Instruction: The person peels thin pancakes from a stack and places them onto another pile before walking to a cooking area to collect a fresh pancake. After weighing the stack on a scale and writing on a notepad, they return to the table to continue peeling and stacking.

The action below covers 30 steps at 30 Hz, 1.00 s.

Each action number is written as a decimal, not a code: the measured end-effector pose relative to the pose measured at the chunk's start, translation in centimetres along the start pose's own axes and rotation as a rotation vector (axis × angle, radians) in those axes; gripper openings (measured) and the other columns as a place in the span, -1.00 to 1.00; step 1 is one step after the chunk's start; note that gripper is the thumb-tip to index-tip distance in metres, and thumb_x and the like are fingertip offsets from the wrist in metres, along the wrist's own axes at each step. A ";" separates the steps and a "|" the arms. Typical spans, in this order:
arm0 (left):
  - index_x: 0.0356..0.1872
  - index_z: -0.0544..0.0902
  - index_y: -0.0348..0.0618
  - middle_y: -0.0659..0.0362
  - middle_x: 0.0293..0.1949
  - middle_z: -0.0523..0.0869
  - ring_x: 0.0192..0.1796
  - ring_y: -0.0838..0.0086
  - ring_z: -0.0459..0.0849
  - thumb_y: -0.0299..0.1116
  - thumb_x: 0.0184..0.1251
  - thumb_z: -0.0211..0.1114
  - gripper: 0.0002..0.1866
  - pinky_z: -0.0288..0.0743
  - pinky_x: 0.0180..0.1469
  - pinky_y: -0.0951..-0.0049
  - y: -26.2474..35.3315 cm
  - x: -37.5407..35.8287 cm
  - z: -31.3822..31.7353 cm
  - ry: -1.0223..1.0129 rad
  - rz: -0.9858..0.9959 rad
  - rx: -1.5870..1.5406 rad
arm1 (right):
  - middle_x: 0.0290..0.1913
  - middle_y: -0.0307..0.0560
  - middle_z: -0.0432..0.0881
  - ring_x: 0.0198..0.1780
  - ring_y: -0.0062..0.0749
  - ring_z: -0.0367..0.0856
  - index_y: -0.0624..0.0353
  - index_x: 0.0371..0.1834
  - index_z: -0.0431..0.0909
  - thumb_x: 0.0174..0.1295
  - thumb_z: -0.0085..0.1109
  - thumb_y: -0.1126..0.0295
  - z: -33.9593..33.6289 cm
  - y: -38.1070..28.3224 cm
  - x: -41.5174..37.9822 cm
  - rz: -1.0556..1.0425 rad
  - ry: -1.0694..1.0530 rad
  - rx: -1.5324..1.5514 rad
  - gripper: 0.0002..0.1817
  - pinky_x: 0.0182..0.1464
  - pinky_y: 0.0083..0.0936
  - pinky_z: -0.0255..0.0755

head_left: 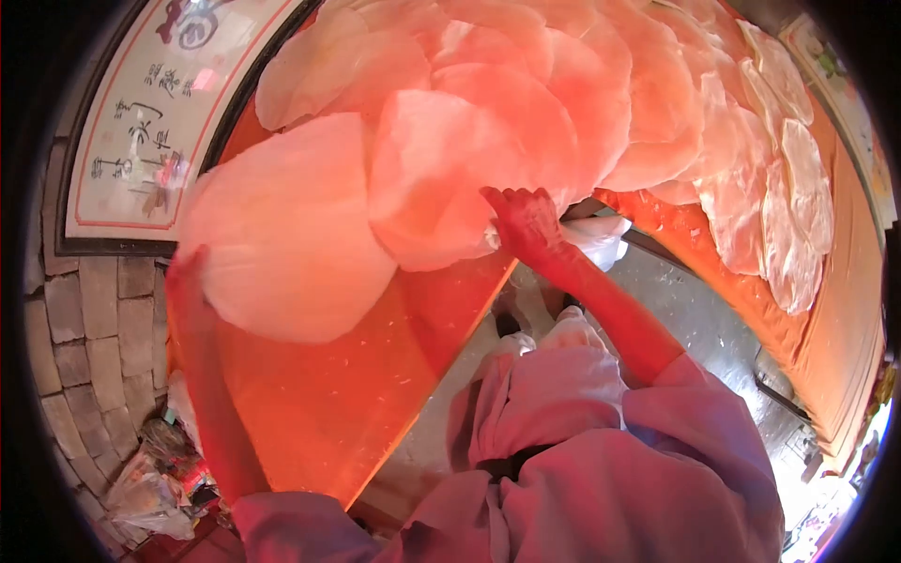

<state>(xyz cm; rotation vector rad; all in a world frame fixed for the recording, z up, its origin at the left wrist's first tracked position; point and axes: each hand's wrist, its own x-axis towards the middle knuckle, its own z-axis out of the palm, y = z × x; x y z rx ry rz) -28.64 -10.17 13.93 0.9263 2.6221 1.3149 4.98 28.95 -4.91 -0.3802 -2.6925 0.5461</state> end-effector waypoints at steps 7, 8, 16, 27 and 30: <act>0.09 0.57 -0.35 0.13 0.03 0.67 0.03 0.50 0.61 -0.36 0.34 0.25 -0.63 0.46 0.09 0.47 7.8 3.1 -9.9 0.175 -0.070 0.016 | -0.47 -0.10 0.53 -0.35 -0.14 0.52 0.19 0.19 0.39 -0.15 0.13 0.56 1.1 -1.5 -1.7 -0.132 0.046 0.078 -0.34 -0.15 -0.20 0.35; 0.10 0.57 -0.35 0.12 0.04 0.66 0.04 0.48 0.61 -0.35 0.35 0.24 -0.63 0.46 0.10 0.47 7.9 3.8 -11.0 0.171 -0.046 0.111 | -0.47 -0.12 0.53 -0.34 -0.15 0.52 0.20 0.18 0.39 -0.15 0.13 0.55 1.4 -1.4 -2.4 -0.141 0.040 0.113 -0.35 -0.09 -0.19 0.36; 0.08 0.57 -0.35 -0.16 -0.21 0.71 -0.12 0.31 0.73 -0.31 0.28 0.31 -0.59 0.56 -0.03 0.31 9.0 2.4 4.4 0.021 0.332 0.881 | -0.32 -0.07 0.57 -0.12 -0.15 0.53 0.17 0.19 0.43 -0.13 0.09 0.57 0.3 -0.8 -5.1 -0.214 -0.015 0.080 -0.36 0.21 -0.08 0.29; -0.25 0.56 -0.22 -0.14 -0.54 0.57 -0.44 -0.07 0.61 -0.39 0.21 0.26 -0.85 0.42 -0.43 0.09 3.2 -8.4 22.6 -0.326 0.232 0.412 | -0.38 0.03 0.53 -0.18 -0.02 0.50 0.24 -0.17 0.64 -0.24 0.10 0.56 -3.8 1.3 -5.8 -0.104 0.054 0.061 -0.57 -0.05 -0.08 0.39; -0.13 0.58 -0.19 -0.10 -0.36 0.64 -0.28 0.04 0.66 -0.38 0.20 0.28 -0.76 0.50 -0.29 0.13 4.9 -8.2 22.6 -0.529 0.076 0.492 | -0.28 0.06 0.50 -0.14 0.00 0.48 0.19 -0.40 0.65 -0.33 0.16 0.49 -3.5 1.5 -8.2 -0.084 0.112 -0.037 -0.70 -0.02 -0.11 0.38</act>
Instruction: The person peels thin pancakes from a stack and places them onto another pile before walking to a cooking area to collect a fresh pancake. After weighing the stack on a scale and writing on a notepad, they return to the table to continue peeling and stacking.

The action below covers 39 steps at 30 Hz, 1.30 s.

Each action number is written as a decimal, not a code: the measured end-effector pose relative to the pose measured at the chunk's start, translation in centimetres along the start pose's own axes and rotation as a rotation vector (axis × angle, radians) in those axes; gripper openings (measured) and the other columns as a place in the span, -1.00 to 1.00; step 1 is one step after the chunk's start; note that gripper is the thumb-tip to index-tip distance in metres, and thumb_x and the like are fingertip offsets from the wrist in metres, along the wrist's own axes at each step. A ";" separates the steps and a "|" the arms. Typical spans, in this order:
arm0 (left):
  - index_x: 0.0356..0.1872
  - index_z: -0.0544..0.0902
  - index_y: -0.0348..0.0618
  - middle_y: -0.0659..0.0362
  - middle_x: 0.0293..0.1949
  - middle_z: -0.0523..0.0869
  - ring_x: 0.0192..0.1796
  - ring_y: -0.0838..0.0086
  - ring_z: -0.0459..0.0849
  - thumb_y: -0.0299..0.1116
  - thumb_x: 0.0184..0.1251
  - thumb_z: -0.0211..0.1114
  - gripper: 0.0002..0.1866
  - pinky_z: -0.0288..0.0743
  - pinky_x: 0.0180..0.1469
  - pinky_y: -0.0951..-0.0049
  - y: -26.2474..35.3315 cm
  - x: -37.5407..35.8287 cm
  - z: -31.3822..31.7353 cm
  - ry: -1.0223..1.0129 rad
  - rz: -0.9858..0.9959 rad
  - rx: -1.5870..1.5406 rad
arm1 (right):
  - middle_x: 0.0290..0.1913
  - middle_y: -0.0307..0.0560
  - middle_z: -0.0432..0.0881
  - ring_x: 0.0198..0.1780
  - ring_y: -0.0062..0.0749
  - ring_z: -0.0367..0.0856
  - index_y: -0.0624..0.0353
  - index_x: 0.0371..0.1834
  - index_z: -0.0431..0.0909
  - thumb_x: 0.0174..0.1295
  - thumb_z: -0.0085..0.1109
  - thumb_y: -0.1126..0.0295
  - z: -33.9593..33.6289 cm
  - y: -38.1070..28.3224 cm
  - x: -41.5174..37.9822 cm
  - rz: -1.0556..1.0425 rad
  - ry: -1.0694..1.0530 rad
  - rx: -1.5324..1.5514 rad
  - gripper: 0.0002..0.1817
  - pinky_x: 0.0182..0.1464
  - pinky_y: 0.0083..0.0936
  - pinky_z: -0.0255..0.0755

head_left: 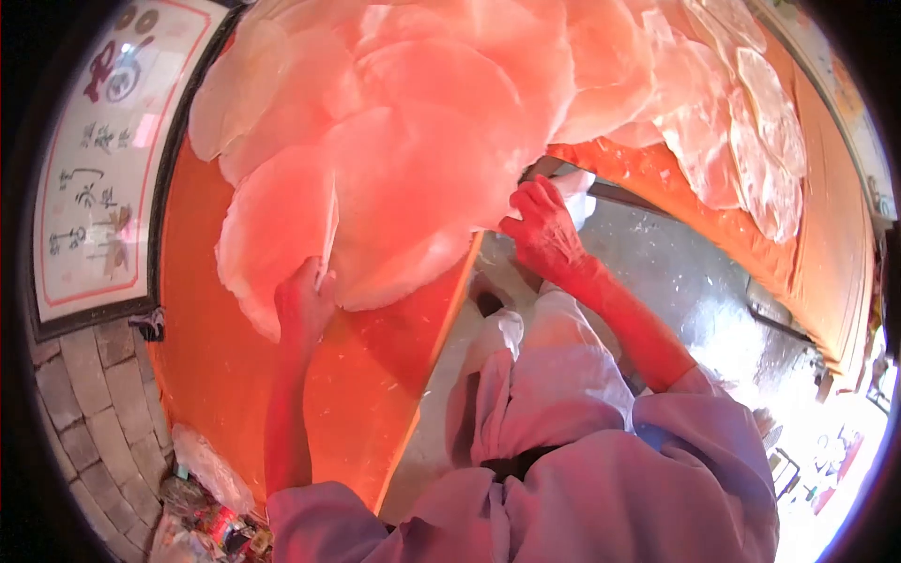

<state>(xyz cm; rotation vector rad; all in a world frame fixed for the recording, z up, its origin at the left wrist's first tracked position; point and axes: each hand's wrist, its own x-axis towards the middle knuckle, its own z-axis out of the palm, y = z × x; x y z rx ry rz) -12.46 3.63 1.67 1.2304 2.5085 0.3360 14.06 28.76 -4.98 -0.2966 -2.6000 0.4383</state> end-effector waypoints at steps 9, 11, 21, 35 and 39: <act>0.27 0.37 -0.35 -0.25 0.27 0.38 0.31 -0.15 0.35 -0.10 0.18 0.31 -0.29 0.23 0.32 -0.08 10.0 -5.3 7.7 0.219 0.388 0.164 | -0.17 0.06 0.45 -0.05 -0.02 0.42 0.15 -0.22 0.62 -0.17 0.20 0.44 -2.9 -4.6 -10.1 0.313 -0.005 0.165 -0.66 -0.01 -0.15 0.37; 0.27 0.37 -0.33 -0.23 0.26 0.39 0.29 -0.15 0.36 -0.07 0.16 0.32 -0.28 0.26 0.31 -0.05 10.7 -5.0 10.2 0.259 0.374 0.211 | -0.16 0.03 0.47 -0.05 -0.03 0.44 0.11 -0.22 0.62 -0.13 0.21 0.42 -2.4 -4.7 -14.6 0.430 -0.061 0.134 -0.69 -0.04 -0.19 0.39; 0.40 0.16 -0.31 -0.24 0.32 0.31 0.38 -0.05 0.26 -0.11 0.08 0.40 -0.08 0.21 0.38 0.08 17.6 -4.6 15.3 -0.060 0.179 0.410 | -0.18 0.11 0.52 -0.06 0.03 0.49 0.09 -0.20 0.62 -0.01 0.27 0.35 -12.6 2.7 -37.6 0.994 -0.111 0.172 -0.74 -0.02 -0.13 0.42; 0.17 0.49 -0.31 -0.14 -0.07 0.67 -0.12 0.14 0.71 -0.34 0.11 0.38 -0.43 0.61 -0.08 0.25 52.2 -5.4 24.2 -0.774 0.640 -0.086 | -0.34 0.16 0.57 -0.20 0.10 0.53 0.19 -0.35 0.60 -0.04 0.22 0.38 -21.7 5.8 -57.5 1.590 0.146 0.127 -0.82 -0.13 -0.09 0.45; 0.02 0.56 -0.34 -0.13 -0.22 0.69 -0.21 0.04 0.70 -0.41 0.10 0.35 -0.58 0.61 -0.15 0.21 66.2 -3.8 27.3 -0.723 1.184 -0.205 | -0.37 0.08 0.62 -0.29 0.12 0.56 0.18 -0.40 0.60 -0.02 0.24 0.26 -20.8 3.2 -63.6 1.789 0.265 0.132 -0.78 -0.15 -0.05 0.46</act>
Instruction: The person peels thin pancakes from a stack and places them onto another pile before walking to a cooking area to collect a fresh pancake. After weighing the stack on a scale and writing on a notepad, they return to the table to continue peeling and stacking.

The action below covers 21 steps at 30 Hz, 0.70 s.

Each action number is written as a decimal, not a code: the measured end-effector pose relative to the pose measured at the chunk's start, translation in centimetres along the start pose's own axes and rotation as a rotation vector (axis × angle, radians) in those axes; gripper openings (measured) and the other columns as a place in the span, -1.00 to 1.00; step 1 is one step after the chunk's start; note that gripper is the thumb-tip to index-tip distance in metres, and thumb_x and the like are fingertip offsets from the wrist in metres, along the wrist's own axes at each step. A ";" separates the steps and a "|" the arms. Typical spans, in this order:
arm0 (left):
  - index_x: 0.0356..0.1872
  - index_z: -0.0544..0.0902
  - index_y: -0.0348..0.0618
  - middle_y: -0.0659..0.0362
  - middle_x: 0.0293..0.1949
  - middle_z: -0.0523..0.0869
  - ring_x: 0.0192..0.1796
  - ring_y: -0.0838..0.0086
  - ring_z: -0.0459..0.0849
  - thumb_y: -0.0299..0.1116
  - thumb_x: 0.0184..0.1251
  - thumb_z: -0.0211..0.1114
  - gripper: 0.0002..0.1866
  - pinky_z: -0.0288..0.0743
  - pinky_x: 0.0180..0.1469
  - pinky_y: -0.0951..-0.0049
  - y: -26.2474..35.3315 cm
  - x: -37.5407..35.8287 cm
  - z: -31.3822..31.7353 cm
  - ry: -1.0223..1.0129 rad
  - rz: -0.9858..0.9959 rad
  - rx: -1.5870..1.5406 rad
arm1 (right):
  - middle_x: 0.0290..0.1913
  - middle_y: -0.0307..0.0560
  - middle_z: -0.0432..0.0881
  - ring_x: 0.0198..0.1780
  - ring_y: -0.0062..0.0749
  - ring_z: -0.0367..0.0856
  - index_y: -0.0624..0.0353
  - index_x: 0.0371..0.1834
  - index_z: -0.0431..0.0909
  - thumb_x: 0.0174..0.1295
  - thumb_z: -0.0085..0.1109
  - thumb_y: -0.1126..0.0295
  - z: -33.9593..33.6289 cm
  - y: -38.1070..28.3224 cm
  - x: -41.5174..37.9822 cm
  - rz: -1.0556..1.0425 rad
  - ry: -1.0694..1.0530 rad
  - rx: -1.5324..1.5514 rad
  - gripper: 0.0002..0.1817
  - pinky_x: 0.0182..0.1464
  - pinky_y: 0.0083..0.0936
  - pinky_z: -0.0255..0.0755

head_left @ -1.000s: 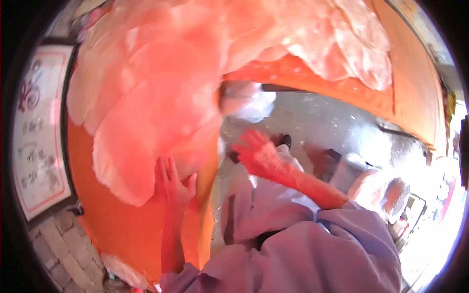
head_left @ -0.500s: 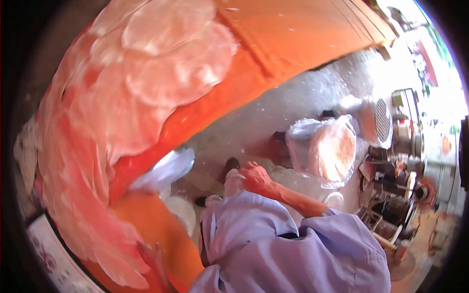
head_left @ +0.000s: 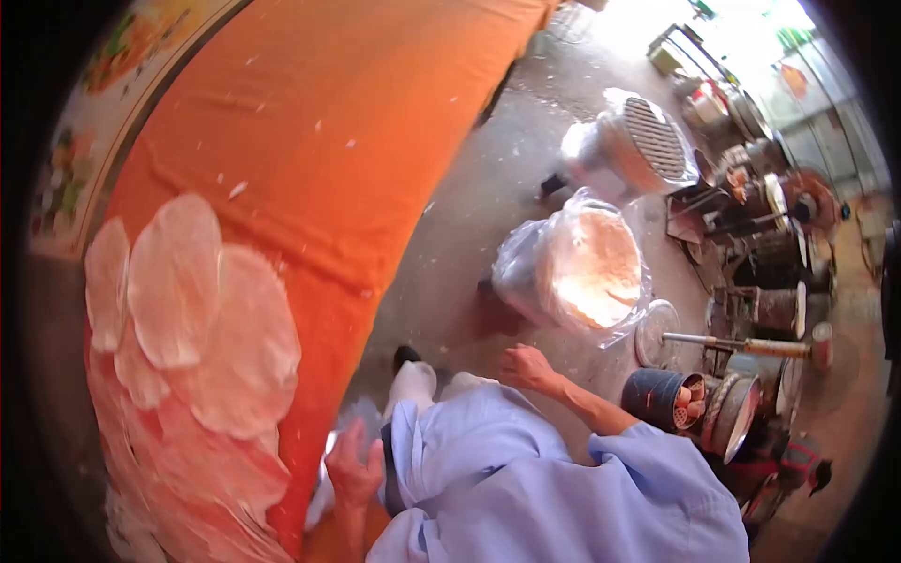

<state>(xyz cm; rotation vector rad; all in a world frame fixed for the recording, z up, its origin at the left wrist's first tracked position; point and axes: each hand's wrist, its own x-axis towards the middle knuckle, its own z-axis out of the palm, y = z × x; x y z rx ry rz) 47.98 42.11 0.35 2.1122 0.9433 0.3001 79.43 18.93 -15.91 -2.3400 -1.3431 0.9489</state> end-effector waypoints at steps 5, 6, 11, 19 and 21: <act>0.01 0.55 -0.36 -0.12 -0.13 0.65 -0.09 0.06 0.67 -0.55 0.10 0.30 -0.61 0.61 -0.08 0.25 3.8 14.6 -1.3 -0.034 0.310 0.105 | -0.38 0.02 0.71 -0.34 -0.20 0.70 0.19 -0.24 0.69 0.00 0.27 0.21 -1.2 7.1 -6.2 0.720 0.173 0.311 -0.67 -0.24 -0.32 0.56; 0.03 0.54 -0.36 -0.12 -0.09 0.64 -0.05 0.09 0.67 -0.59 0.09 0.29 -0.60 0.62 -0.08 0.29 4.9 17.2 -1.4 -0.044 0.350 0.146 | -0.46 0.00 0.70 -0.45 -0.28 0.68 0.22 -0.27 0.70 0.01 0.28 0.25 0.3 9.3 -7.3 0.758 0.240 0.273 -0.70 -0.37 -0.37 0.55; 0.04 0.54 -0.35 -0.17 0.10 0.53 0.15 -0.05 0.52 -0.52 0.05 0.34 -0.55 0.44 0.17 0.13 9.1 29.8 1.5 -0.044 0.480 0.275 | -0.63 -0.22 0.45 -0.70 -0.53 0.37 0.21 -0.33 0.61 0.12 0.22 0.46 -0.6 10.6 -9.0 1.275 0.311 1.156 -0.92 -0.73 -0.55 0.22; 0.00 0.57 -0.32 -0.17 0.04 0.53 0.09 -0.07 0.51 -0.38 0.06 0.36 -0.56 0.42 0.15 0.05 12.2 45.2 11.1 0.048 0.520 0.592 | -0.58 -0.22 0.54 -0.64 -0.58 0.47 0.19 -0.41 0.63 0.18 0.20 0.33 -8.6 21.7 2.0 0.995 0.369 0.972 -0.84 -0.65 -0.59 0.35; -0.04 0.58 -0.30 -0.11 -0.08 0.58 0.01 0.00 0.55 -0.38 0.10 0.35 -0.62 0.45 0.09 0.09 12.6 47.3 12.2 0.005 0.400 0.630 | -0.56 -0.14 0.63 -0.49 -0.48 0.66 0.22 -0.29 0.68 0.12 0.20 0.21 -15.0 21.8 4.2 1.035 0.471 1.001 -0.71 -0.50 -0.58 0.51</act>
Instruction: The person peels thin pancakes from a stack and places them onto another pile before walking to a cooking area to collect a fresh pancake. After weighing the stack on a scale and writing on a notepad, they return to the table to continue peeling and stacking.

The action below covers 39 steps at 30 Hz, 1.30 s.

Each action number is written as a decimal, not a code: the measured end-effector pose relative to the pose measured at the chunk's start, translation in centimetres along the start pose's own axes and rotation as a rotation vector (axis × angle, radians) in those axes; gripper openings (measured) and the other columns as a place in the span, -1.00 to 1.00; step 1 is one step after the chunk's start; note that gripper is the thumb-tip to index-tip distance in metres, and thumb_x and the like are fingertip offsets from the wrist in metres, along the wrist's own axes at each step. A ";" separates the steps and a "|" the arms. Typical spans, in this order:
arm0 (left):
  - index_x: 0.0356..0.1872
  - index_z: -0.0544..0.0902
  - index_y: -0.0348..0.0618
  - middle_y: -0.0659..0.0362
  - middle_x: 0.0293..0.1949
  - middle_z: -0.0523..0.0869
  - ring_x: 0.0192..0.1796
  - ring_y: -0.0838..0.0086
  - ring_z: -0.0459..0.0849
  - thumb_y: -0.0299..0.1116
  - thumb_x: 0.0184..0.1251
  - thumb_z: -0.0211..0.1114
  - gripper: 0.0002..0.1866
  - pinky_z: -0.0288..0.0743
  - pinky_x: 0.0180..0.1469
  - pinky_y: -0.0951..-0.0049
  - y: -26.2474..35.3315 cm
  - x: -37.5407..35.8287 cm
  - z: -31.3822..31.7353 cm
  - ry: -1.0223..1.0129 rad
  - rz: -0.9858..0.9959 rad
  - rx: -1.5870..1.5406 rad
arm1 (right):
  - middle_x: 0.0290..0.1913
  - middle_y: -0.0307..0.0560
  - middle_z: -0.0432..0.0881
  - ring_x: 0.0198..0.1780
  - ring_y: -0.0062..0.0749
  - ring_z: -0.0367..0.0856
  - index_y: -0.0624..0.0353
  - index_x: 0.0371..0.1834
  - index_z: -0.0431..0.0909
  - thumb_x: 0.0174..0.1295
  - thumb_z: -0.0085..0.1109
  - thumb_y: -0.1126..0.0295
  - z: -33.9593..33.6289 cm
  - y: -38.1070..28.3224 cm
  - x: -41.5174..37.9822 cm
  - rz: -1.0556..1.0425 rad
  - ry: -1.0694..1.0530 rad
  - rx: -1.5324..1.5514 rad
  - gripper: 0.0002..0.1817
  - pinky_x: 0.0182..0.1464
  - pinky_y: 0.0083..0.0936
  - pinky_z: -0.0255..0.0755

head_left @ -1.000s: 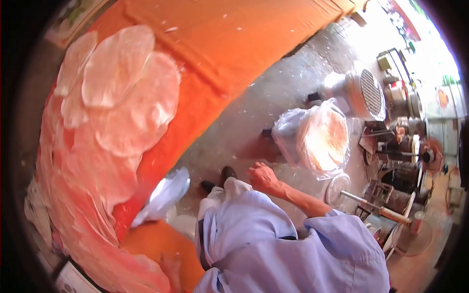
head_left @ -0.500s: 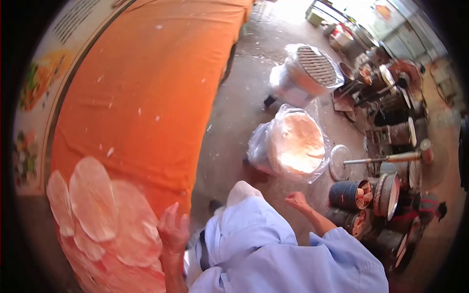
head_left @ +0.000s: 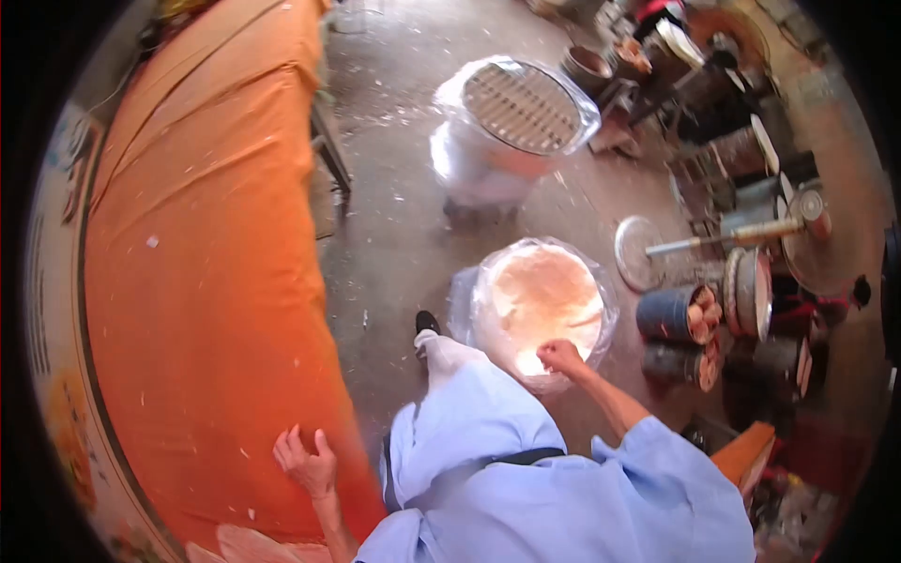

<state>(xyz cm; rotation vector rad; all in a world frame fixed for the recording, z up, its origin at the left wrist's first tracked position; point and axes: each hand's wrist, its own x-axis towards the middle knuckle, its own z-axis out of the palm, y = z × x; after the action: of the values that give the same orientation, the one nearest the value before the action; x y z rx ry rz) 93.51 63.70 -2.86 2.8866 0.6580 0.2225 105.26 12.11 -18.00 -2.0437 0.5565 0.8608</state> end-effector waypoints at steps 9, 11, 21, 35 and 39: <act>-0.14 0.60 -0.30 0.06 -0.33 0.66 -0.41 0.40 0.66 -0.54 0.21 0.29 -0.80 0.56 -0.34 0.46 3.4 15.3 0.2 -0.056 -0.242 -0.343 | -0.48 -0.19 0.58 -0.54 -0.60 0.55 0.20 -0.29 0.61 0.13 0.25 0.35 -3.9 -8.8 7.1 0.282 0.025 0.321 -0.84 -0.58 -0.69 0.45; -0.15 0.61 -0.31 0.05 -0.34 0.67 -0.39 0.39 0.66 -0.54 0.21 0.28 -0.82 0.57 -0.32 0.44 6.0 20.0 0.9 -0.063 -0.172 -0.414 | -0.41 -0.13 0.64 -0.47 -0.55 0.60 0.22 -0.23 0.63 0.12 0.27 0.35 -4.1 -12.9 9.6 0.230 0.047 0.247 -0.79 -0.48 -0.60 0.51; -0.18 0.61 -0.32 0.09 -0.41 0.67 -0.39 0.45 0.66 -0.57 0.21 0.27 -0.84 0.56 -0.27 0.48 14.5 44.6 6.7 -0.136 0.234 -0.594 | -0.21 0.00 0.73 -0.13 -0.28 0.70 0.15 -0.12 0.69 -0.02 0.31 0.14 -11.5 -34.5 23.4 -0.041 0.322 -0.043 -0.58 0.00 -0.38 0.54; -0.27 0.61 -0.28 0.06 -0.46 0.65 -0.42 0.26 0.66 -0.62 0.08 0.28 -0.83 0.55 -0.34 0.37 34.6 78.2 10.4 -0.259 0.746 -0.560 | 0.21 0.76 0.11 0.07 0.58 0.40 0.18 0.46 0.02 -0.04 0.36 0.08 -15.7 -48.7 42.7 0.006 0.304 -0.366 0.01 0.15 0.05 0.39; -0.27 0.63 -0.25 0.02 -0.45 0.66 -0.41 0.23 0.66 -0.54 0.08 0.30 -0.84 0.53 -0.30 0.27 39.0 86.0 13.6 -0.389 0.782 -0.352 | 0.34 0.90 -0.25 0.25 0.51 0.30 0.11 0.51 -0.07 -0.19 0.40 0.13 -15.4 -49.0 45.1 0.203 0.151 -0.394 0.15 0.30 -0.09 0.31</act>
<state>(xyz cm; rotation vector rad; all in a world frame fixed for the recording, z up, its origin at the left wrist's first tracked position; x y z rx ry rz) 188.86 65.18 0.81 2.5692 -0.5348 -0.1220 172.62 23.31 -19.33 -2.4562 0.7339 1.0023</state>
